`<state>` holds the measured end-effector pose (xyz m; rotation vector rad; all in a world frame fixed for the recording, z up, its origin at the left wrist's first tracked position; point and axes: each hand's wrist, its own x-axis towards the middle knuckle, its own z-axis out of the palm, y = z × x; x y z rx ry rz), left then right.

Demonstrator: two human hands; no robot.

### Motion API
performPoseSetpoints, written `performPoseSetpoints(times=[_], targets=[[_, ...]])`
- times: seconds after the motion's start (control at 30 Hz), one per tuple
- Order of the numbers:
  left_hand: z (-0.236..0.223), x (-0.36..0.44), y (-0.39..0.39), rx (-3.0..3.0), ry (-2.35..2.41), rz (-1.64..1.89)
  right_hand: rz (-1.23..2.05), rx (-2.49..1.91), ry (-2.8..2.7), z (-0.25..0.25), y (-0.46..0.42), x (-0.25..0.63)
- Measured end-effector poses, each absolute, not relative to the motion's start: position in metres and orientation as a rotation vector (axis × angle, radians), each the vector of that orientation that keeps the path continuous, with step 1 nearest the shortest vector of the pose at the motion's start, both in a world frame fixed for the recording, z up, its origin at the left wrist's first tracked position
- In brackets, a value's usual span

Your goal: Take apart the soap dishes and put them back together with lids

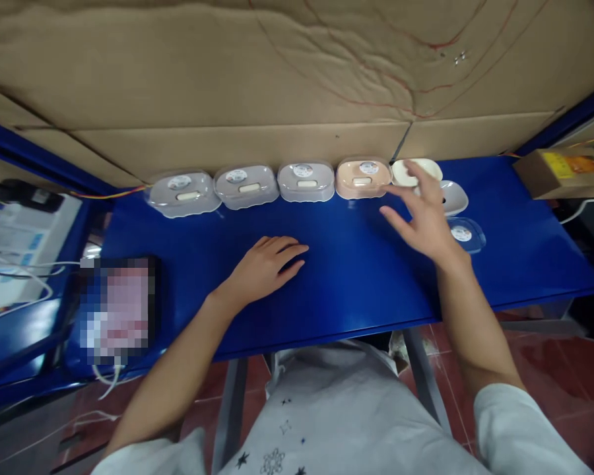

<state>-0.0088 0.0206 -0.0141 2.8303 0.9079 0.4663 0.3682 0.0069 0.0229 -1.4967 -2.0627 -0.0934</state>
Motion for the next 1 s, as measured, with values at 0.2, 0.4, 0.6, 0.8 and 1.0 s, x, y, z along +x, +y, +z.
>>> performPoseSetpoints(times=[0.2,0.4,0.6,0.8,1.0], targets=[[-0.017,-0.010,0.022,2.825,0.908,0.432,-0.158,-1.584,-1.729,0.053,-0.002,0.430],[-0.016,-0.010,0.019,2.853,0.873,0.461,-0.003,-1.691,-1.861,0.047,0.009,0.487],[-0.014,-0.012,0.015,2.869,0.819,0.481,0.072,-1.840,-1.869,0.022,-0.003,0.521],[-0.016,-0.011,0.014,2.861,0.785,0.517,0.024,-1.941,-1.854,0.004,-0.004,0.528],[-0.018,-0.012,0.016,2.828,0.804,0.538,-0.101,-1.860,-1.931,0.011,0.022,0.513]])
